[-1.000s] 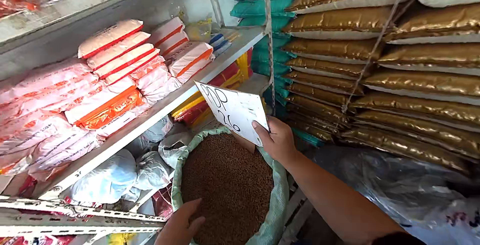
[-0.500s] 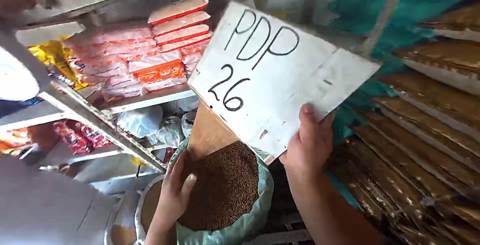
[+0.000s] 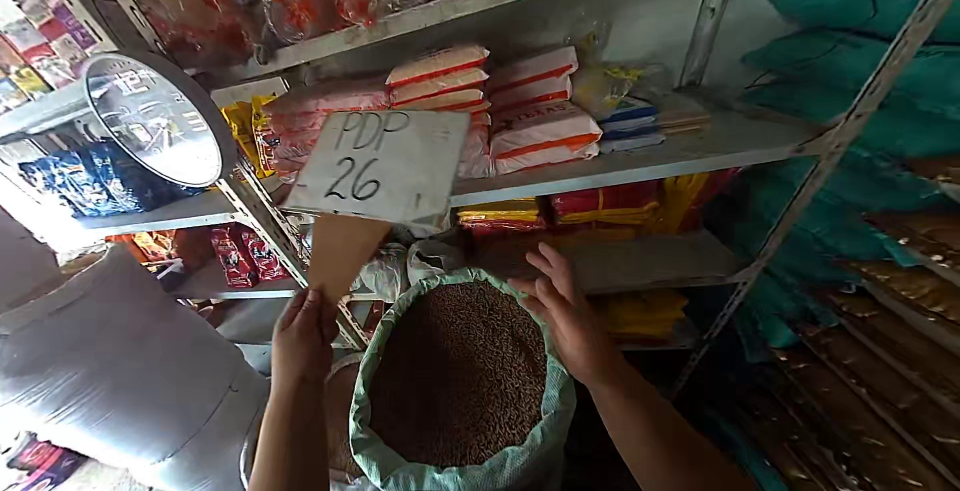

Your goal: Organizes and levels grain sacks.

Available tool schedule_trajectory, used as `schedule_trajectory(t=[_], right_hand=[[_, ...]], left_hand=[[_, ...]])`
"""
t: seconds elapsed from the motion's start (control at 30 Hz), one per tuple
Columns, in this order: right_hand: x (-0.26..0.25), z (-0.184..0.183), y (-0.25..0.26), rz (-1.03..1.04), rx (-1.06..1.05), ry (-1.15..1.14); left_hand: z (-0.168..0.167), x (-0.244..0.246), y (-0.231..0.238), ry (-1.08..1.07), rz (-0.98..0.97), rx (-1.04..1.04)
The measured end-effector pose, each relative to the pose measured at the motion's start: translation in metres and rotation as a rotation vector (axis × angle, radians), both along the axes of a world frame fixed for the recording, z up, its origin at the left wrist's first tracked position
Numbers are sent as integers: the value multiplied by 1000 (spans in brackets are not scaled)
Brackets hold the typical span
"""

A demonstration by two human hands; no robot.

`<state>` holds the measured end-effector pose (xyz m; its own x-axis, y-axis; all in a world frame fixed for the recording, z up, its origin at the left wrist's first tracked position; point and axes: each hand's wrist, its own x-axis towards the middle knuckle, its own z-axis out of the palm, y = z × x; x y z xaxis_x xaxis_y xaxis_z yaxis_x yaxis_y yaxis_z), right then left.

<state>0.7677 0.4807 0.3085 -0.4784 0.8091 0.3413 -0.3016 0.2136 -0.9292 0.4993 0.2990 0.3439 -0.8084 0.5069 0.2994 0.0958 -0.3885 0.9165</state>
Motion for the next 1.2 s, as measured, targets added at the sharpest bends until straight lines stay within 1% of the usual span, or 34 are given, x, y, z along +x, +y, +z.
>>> schedule_trajectory(t=[0.13,0.2,0.23,0.27,0.33,0.37,0.43,0.5,0.53,0.6,0.67,0.7,0.73,0.77,0.8,0.87,0.9,0.93,1.0,1.03,1.07,1.13,1.2], right_hand=[[50,-42,1,-158,-53,-201],[76,-68,-3,-279,-60,-283],[89,-81,-5,-342,-59,-319],[101,-94,-9,-398,-64,-359],[123,-116,-16,-475,-90,-431],[131,-126,-21,-507,-106,-454],[144,-143,-30,-568,-145,-466],[152,-155,-41,-610,-195,-444],[153,-158,-46,-615,-225,-439],[155,-162,-57,-587,-299,-454],[157,-162,-63,-515,-340,-502],[157,-163,-64,-472,-335,-521],[156,-164,-64,-430,-326,-537],[154,-164,-62,-388,-314,-543],[152,-166,-61,-350,-305,-540],[144,-166,-57,-294,-286,-528],[138,-167,-54,-273,-267,-518],[132,-168,-52,-251,-258,-502],[118,-167,-47,-205,-264,-474],[110,-168,-45,-193,-277,-463],[102,-168,-44,-189,-295,-454],[89,-168,-44,-182,-337,-418],[79,-167,-46,-179,-384,-366]], left_hand=[[62,-26,40,-9,82,-24],[96,-42,70,-7,72,-33],[115,-51,91,-17,50,2],[137,-59,113,-54,11,88],[179,-72,157,-129,-206,375],[194,-76,178,-133,-301,486],[210,-75,212,-118,-372,579],[205,-70,231,-102,-341,553],[198,-70,234,-70,-284,490],[171,-73,230,36,-140,335],[131,-61,208,181,-49,121],[106,-50,194,278,-52,-12],[77,-38,178,387,-83,-188],[49,-31,164,491,-156,-401],[21,-29,155,550,-279,-624],[-36,-36,155,545,-531,-998],[-64,-40,159,554,-602,-1136],[-92,-46,165,598,-628,-1238],[-134,-50,179,695,-615,-1367],[-153,-51,187,690,-589,-1387],[-171,-50,196,641,-549,-1364],[-203,-47,221,572,-446,-1242],[-215,-38,244,581,-386,-1198]])
